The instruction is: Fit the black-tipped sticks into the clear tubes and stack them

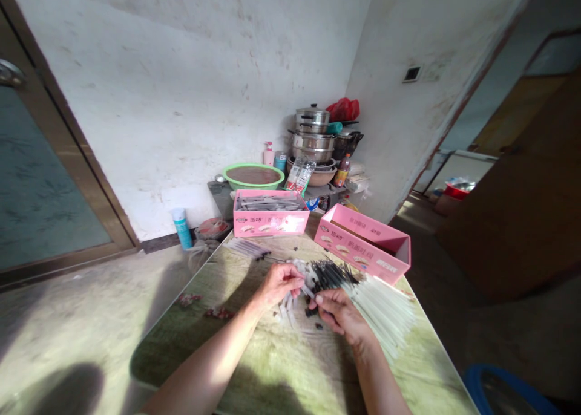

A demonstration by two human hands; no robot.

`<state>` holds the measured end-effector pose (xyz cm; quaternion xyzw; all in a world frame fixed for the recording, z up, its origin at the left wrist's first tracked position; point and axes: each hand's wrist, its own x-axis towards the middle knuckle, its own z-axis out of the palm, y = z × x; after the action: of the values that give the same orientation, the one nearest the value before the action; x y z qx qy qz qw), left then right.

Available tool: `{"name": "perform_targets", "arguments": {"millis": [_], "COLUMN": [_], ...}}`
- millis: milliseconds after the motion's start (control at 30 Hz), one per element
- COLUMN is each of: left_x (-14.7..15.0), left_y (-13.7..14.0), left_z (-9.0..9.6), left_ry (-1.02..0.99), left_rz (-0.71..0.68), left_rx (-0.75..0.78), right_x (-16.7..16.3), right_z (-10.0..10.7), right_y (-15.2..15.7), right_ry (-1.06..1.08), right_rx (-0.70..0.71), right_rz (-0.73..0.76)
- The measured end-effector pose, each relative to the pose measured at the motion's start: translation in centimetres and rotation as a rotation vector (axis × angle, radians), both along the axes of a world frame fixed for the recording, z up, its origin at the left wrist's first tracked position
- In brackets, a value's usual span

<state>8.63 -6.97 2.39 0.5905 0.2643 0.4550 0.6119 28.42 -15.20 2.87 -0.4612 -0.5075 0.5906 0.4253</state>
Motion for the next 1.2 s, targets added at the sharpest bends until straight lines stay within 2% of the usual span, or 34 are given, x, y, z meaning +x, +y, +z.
{"name": "perform_targets", "arguments": {"millis": [267,467,733,933,1100,1200], "left_x": [0.5,0.7,1.3,1.2,1.0,0.7], "left_y": [-0.2,-0.2,-1.0,-0.9,-0.6,-0.3], "left_z": [-0.2,-0.5,0.1,0.4,0.1,-0.3], "left_ry": [-0.030,-0.046,-0.100,-0.092,-0.123,-0.111], "left_rz": [0.014,0.026,0.064,0.154,0.141,0.129], "left_rx": [0.023,0.015,0.038,0.006,-0.124,-0.136], "right_x": [-0.1,-0.2,-0.4,-1.3,-1.3,-1.3], "right_z": [0.1,-0.1,-0.6,-1.1,-1.0,-0.8], "right_y": [-0.1,0.0,0.2,0.7,0.7,0.6], "right_ry": [0.115,0.133,0.320,0.230,0.142,0.079], "right_rx": [-0.065,-0.044,-0.137,-0.035,0.021,0.040], "right_rz": [-0.008,-0.018,0.024,-0.052,-0.080,-0.093]}}
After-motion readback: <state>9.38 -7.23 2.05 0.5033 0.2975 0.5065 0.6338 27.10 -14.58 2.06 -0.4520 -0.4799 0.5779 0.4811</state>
